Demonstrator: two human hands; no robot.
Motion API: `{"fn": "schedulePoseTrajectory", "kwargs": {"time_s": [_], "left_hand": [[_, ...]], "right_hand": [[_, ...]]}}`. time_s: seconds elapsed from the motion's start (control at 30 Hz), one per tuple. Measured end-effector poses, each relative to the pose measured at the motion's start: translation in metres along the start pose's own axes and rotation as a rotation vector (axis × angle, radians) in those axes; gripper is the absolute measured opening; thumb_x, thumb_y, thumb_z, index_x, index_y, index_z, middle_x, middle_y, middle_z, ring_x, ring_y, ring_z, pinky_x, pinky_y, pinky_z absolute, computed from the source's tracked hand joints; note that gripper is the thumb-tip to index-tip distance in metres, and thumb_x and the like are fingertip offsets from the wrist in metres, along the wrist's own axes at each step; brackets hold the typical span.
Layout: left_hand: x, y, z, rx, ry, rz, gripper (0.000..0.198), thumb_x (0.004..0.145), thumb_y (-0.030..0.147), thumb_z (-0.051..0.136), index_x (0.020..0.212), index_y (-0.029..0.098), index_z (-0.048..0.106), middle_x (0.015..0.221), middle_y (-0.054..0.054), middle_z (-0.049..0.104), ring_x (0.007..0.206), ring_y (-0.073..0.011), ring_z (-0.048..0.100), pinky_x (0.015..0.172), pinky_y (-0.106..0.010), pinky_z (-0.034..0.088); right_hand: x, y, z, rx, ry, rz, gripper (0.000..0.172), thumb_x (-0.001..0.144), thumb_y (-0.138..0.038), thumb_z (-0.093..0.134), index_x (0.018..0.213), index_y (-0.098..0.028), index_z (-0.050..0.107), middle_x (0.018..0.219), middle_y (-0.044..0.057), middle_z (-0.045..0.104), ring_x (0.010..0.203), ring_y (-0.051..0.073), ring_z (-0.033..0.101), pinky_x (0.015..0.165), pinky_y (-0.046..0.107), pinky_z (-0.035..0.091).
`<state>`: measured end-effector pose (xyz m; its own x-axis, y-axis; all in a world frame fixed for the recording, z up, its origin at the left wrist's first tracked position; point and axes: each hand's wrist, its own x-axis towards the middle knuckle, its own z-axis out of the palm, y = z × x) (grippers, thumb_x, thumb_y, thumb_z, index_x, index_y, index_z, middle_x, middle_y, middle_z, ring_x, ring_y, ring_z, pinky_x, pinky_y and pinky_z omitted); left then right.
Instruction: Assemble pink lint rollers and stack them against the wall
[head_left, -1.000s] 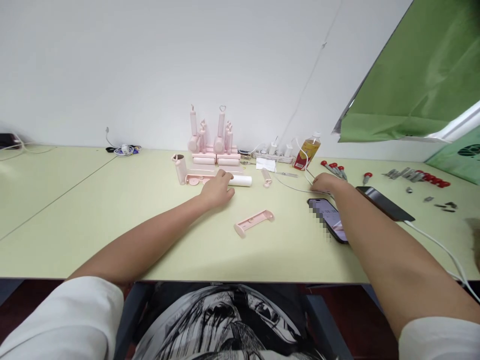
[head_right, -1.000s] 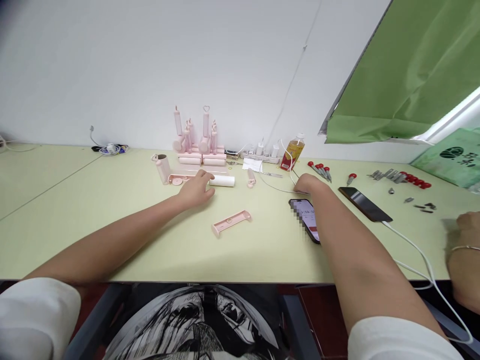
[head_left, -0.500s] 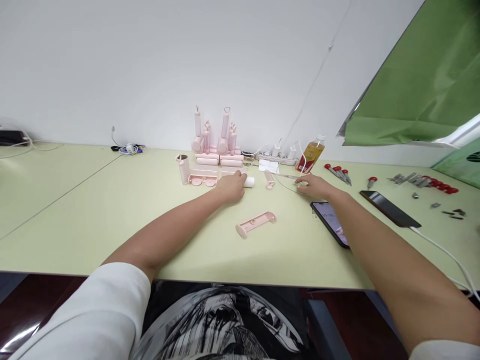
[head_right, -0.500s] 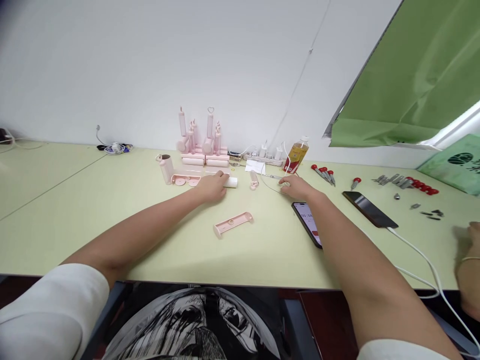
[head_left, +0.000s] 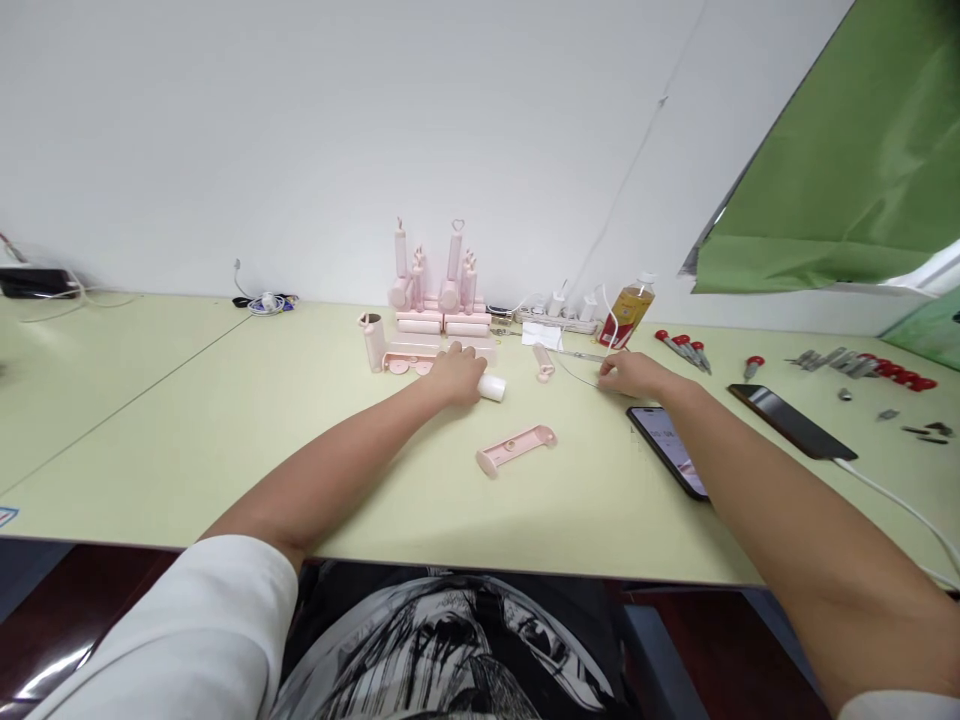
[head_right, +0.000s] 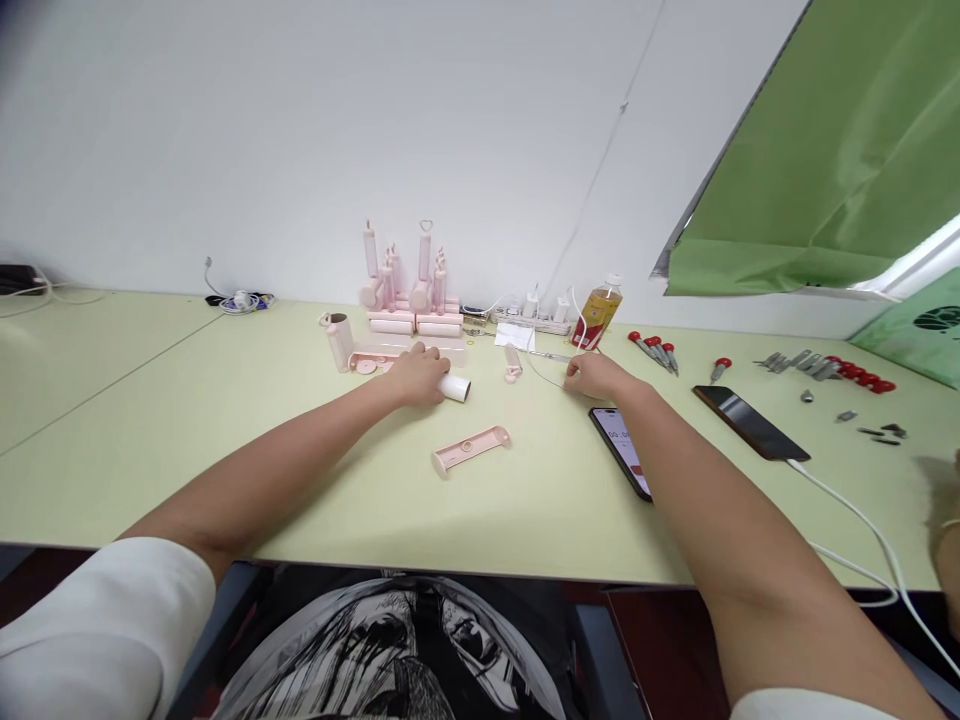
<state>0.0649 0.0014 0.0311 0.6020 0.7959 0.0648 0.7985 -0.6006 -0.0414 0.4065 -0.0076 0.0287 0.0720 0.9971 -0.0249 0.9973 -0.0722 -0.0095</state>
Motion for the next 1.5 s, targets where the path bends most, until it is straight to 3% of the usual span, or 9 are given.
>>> {"fn": "schedulePoseTrajectory", "kwargs": {"time_s": [0.13, 0.33, 0.47, 0.6, 0.73, 0.9, 1.03, 1.27, 1.5], "left_hand": [[-0.011, -0.001, -0.002, -0.004, 0.012, 0.014, 0.037, 0.073, 0.03, 0.068, 0.108, 0.018, 0.063, 0.12, -0.016, 0.056, 0.119, -0.036, 0.045, 0.096, -0.049, 0.042], [-0.028, -0.004, 0.0, -0.147, -0.101, 0.064, 0.039, 0.074, 0.029, 0.066, 0.11, 0.017, 0.058, 0.119, -0.015, 0.057, 0.109, -0.0309, 0.055, 0.085, -0.04, 0.048], [-0.041, -0.003, 0.001, -0.2, -0.114, 0.073, 0.034, 0.076, 0.028, 0.061, 0.108, 0.019, 0.055, 0.112, -0.013, 0.061, 0.102, -0.0292, 0.059, 0.079, -0.037, 0.049], [-0.056, -0.001, -0.003, -0.22, -0.131, 0.08, 0.03, 0.076, 0.028, 0.061, 0.105, 0.02, 0.054, 0.109, -0.012, 0.063, 0.098, -0.0289, 0.061, 0.073, -0.036, 0.048], [-0.065, -0.004, -0.002, -0.264, -0.105, 0.079, 0.027, 0.077, 0.029, 0.061, 0.101, 0.021, 0.054, 0.109, -0.011, 0.063, 0.098, -0.0285, 0.062, 0.072, -0.035, 0.047], [-0.068, -0.012, 0.004, -0.372, -0.047, 0.041, 0.032, 0.076, 0.032, 0.064, 0.104, 0.023, 0.053, 0.112, -0.008, 0.065, 0.097, -0.0271, 0.062, 0.074, -0.035, 0.046], [-0.07, -0.015, 0.003, -0.484, -0.002, -0.006, 0.035, 0.076, 0.032, 0.065, 0.107, 0.023, 0.052, 0.112, -0.006, 0.066, 0.095, -0.0252, 0.063, 0.073, -0.033, 0.046], [-0.072, -0.017, 0.002, -0.621, 0.036, -0.057, 0.037, 0.075, 0.031, 0.064, 0.11, 0.024, 0.053, 0.107, -0.004, 0.067, 0.093, -0.0243, 0.064, 0.074, -0.033, 0.048], [-0.071, -0.02, 0.006, -0.64, 0.047, -0.039, 0.036, 0.076, 0.033, 0.065, 0.109, 0.025, 0.054, 0.106, -0.003, 0.067, 0.092, -0.024, 0.063, 0.073, -0.033, 0.047]], "right_hand": [[-0.004, 0.008, -0.008, 0.049, 0.068, 0.037, 0.031, 0.074, -0.027, 0.059, 0.102, -0.019, 0.069, 0.114, 0.01, 0.069, 0.101, 0.027, 0.061, 0.084, 0.032, 0.045], [-0.006, 0.029, -0.024, 0.052, -0.024, 0.201, 0.013, 0.071, -0.02, 0.062, 0.081, -0.017, 0.068, 0.1, 0.016, 0.07, 0.085, 0.028, 0.062, 0.069, 0.036, 0.043], [-0.004, 0.038, -0.017, 0.079, -0.098, 0.266, 0.018, 0.068, -0.02, 0.066, 0.085, -0.017, 0.067, 0.096, 0.017, 0.07, 0.078, 0.027, 0.063, 0.066, 0.037, 0.045], [-0.002, 0.046, -0.008, 0.143, -0.21, 0.28, 0.015, 0.073, -0.032, 0.067, 0.079, -0.019, 0.067, 0.073, 0.011, 0.069, 0.06, 0.023, 0.062, 0.059, 0.035, 0.046], [0.001, 0.049, -0.004, 0.124, -0.155, 0.263, 0.019, 0.073, -0.037, 0.067, 0.07, -0.019, 0.064, 0.072, 0.013, 0.068, 0.064, 0.025, 0.062, 0.062, 0.037, 0.045], [0.003, 0.045, -0.001, 0.114, -0.036, 0.207, 0.019, 0.071, -0.034, 0.069, 0.082, -0.02, 0.065, 0.094, 0.016, 0.07, 0.086, 0.03, 0.063, 0.072, 0.037, 0.045], [0.002, 0.043, 0.003, 0.137, -0.048, 0.173, 0.008, 0.068, -0.021, 0.066, 0.077, -0.021, 0.065, 0.088, 0.011, 0.073, 0.082, 0.026, 0.064, 0.073, 0.033, 0.046], [0.004, 0.029, -0.005, 0.124, 0.059, 0.123, 0.026, 0.077, -0.02, 0.054, 0.1, -0.017, 0.064, 0.112, 0.015, 0.068, 0.096, 0.026, 0.062, 0.079, 0.032, 0.045], [0.013, -0.003, -0.007, 0.071, -0.106, 0.015, 0.023, 0.069, -0.027, 0.069, 0.09, -0.017, 0.069, 0.099, 0.011, 0.071, 0.091, 0.026, 0.064, 0.079, 0.033, 0.046]]}}
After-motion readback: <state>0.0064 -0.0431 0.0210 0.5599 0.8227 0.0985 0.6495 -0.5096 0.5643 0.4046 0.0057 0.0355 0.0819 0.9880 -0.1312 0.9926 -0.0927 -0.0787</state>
